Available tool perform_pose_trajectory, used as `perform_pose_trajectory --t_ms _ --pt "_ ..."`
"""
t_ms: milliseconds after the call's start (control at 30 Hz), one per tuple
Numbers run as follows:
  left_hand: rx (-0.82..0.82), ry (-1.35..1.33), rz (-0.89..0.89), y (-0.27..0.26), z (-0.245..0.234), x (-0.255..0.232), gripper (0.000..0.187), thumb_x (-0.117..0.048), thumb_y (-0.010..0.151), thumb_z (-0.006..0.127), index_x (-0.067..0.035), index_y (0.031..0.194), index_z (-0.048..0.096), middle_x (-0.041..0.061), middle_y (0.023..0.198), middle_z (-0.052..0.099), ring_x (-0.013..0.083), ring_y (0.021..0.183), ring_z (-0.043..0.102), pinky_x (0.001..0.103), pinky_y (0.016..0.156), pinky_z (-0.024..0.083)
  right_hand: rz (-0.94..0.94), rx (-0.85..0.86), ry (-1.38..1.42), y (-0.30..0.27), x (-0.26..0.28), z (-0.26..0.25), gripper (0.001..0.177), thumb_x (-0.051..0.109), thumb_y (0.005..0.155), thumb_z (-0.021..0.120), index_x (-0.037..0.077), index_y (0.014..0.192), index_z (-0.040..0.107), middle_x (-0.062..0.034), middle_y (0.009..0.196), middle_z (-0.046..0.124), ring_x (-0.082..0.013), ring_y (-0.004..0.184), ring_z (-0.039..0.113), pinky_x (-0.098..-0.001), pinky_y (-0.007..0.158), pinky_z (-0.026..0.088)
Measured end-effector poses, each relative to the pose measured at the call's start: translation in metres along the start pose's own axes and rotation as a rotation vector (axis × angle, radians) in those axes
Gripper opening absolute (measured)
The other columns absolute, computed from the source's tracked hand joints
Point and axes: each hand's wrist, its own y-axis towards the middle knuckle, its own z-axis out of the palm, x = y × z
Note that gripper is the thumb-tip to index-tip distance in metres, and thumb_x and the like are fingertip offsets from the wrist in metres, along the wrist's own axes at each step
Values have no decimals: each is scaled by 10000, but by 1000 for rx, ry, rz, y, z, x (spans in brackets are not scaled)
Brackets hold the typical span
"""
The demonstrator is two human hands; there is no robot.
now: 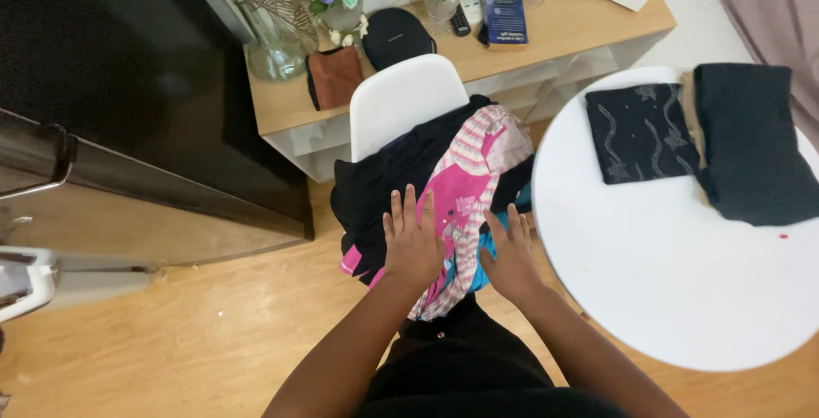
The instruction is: The person folds a pink and white striped shirt with cartoon graphics on a white round table, then folds a black shirt. The folded items are stacked on the table.
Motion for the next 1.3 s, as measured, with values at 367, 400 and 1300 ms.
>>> perform_pose_trajectory --t_ms 367,400,1300 --pt "68 7 -58 49 13 -7 913 -246 840 688 -64 1595 208 258 1646 139 501 1531 80 669 1171 176 0 134 126 74 -50 24 557 148 834 726 52 1365 585 -272 1494 447 -461 1325 490 -483 1089 438" --pt "89 1 -71 51 17 -8 923 -255 831 695 -62 1592 209 251 1645 142 498 1530 81 669 1172 179 -1 146 141 79 -57 27 535 145 836 727 28 1342 600 -269 1483 470 -449 1306 520 -465 1075 456" --pt "198 -118 -214 55 61 4 705 -204 921 642 -35 1530 330 248 1606 251 495 1516 144 603 1168 234 275 271 315 106 -65 60 246 169 896 732 -25 990 612 -215 802 606 -265 731 619 -396 695 513"
